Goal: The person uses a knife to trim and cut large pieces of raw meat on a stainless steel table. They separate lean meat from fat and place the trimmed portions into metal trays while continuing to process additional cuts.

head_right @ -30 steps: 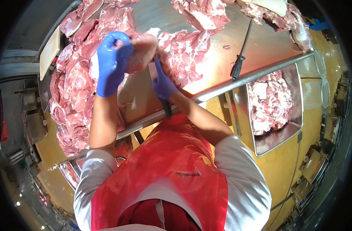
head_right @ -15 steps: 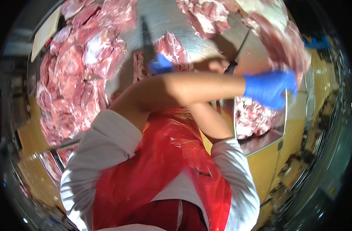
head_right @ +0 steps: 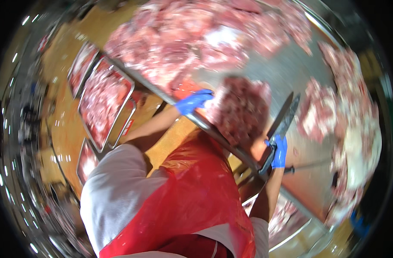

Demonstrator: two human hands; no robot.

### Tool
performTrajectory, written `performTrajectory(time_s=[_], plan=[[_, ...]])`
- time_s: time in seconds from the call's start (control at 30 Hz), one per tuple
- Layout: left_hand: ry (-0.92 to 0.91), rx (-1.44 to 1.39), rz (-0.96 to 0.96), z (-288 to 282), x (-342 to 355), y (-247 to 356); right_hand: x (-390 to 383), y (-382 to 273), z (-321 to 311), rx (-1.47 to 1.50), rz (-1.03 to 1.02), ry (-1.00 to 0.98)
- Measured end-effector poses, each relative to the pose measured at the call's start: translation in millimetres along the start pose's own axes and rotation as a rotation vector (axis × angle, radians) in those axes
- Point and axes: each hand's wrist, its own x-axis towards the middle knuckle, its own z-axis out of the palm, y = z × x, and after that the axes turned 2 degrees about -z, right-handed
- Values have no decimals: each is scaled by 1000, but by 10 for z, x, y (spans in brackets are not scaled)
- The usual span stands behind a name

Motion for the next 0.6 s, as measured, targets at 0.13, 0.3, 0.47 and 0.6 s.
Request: performTrajectory(time_s=[0.13,0.3,0.47,0.6], plan=[[-548,-301,189,35,256,11,639,245,367,144,39,-122],[-297,-420,-36,526,446,-10,911,256,472,47,10,-138],[-387,-329,-165,331,497,11,524,392,667,-162,-196,-57],[-448,-22,178,152,647,-51,298,598,980,-139,-246,135]])
